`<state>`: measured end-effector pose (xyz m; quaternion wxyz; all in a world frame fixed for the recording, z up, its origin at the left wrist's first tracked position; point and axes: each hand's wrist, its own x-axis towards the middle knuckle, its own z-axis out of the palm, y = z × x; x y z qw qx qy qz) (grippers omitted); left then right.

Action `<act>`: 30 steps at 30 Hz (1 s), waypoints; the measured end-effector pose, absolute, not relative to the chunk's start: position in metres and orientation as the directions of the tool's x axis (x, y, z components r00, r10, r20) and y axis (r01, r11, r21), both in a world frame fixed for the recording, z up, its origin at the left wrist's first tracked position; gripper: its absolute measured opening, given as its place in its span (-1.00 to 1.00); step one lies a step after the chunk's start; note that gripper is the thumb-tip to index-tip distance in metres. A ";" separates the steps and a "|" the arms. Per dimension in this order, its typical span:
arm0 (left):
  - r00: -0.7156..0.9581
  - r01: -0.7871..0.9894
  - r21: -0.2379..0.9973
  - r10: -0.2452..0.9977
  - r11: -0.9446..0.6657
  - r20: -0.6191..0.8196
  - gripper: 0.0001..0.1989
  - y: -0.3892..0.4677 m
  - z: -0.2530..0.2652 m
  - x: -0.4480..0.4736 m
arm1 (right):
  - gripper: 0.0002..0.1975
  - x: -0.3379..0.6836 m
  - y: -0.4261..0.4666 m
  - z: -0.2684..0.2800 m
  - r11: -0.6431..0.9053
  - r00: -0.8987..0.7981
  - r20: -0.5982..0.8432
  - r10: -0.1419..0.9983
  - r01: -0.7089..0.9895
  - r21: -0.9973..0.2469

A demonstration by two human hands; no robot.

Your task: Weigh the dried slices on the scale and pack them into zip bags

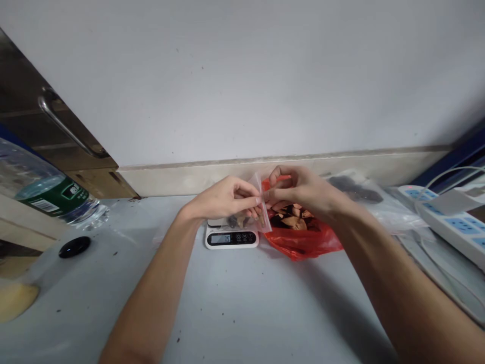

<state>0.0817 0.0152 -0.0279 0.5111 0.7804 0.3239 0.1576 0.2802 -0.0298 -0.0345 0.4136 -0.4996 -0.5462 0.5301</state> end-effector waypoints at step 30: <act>0.709 0.375 0.905 0.692 -0.202 -0.139 -0.82 0.012 -0.026 0.083 | -0.73 0.285 -0.028 -0.038 0.025 -0.237 -0.019 0.971 0.179 -0.983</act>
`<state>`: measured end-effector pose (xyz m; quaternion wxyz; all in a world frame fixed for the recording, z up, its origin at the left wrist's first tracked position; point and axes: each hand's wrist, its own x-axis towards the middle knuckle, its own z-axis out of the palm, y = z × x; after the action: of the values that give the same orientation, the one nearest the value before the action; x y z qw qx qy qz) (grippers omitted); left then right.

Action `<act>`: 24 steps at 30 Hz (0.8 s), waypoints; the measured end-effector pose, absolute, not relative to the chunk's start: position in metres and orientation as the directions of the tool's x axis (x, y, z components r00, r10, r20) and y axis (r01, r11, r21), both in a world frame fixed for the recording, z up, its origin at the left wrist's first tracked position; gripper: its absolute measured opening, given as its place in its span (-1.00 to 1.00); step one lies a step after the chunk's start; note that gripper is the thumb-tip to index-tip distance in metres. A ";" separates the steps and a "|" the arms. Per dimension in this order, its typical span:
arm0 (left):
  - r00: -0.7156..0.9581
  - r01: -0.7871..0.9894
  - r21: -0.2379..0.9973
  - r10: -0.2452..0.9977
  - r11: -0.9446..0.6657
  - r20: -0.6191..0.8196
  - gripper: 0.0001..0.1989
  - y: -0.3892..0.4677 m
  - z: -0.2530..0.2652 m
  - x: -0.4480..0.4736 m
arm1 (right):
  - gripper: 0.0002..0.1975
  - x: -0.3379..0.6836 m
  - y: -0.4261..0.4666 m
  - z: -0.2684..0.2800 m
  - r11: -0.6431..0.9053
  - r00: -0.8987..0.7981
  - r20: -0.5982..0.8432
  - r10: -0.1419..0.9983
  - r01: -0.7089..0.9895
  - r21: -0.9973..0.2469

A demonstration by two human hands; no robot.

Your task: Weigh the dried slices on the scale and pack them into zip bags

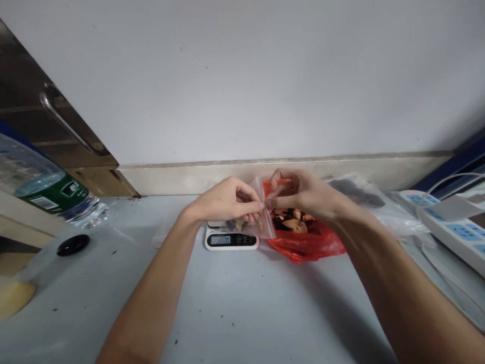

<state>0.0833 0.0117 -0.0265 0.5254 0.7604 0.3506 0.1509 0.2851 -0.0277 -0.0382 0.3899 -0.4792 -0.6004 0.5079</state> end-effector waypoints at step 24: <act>0.684 0.327 0.909 0.728 -0.258 -0.040 -0.81 0.021 -0.027 0.071 | -0.78 0.293 -0.030 -0.034 0.111 0.004 0.127 0.992 0.469 -0.876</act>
<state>0.0715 0.0207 -0.0275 0.5029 0.7676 0.3438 0.1992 0.2929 -0.0296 -0.0338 0.4030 -0.5826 -0.6269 0.3243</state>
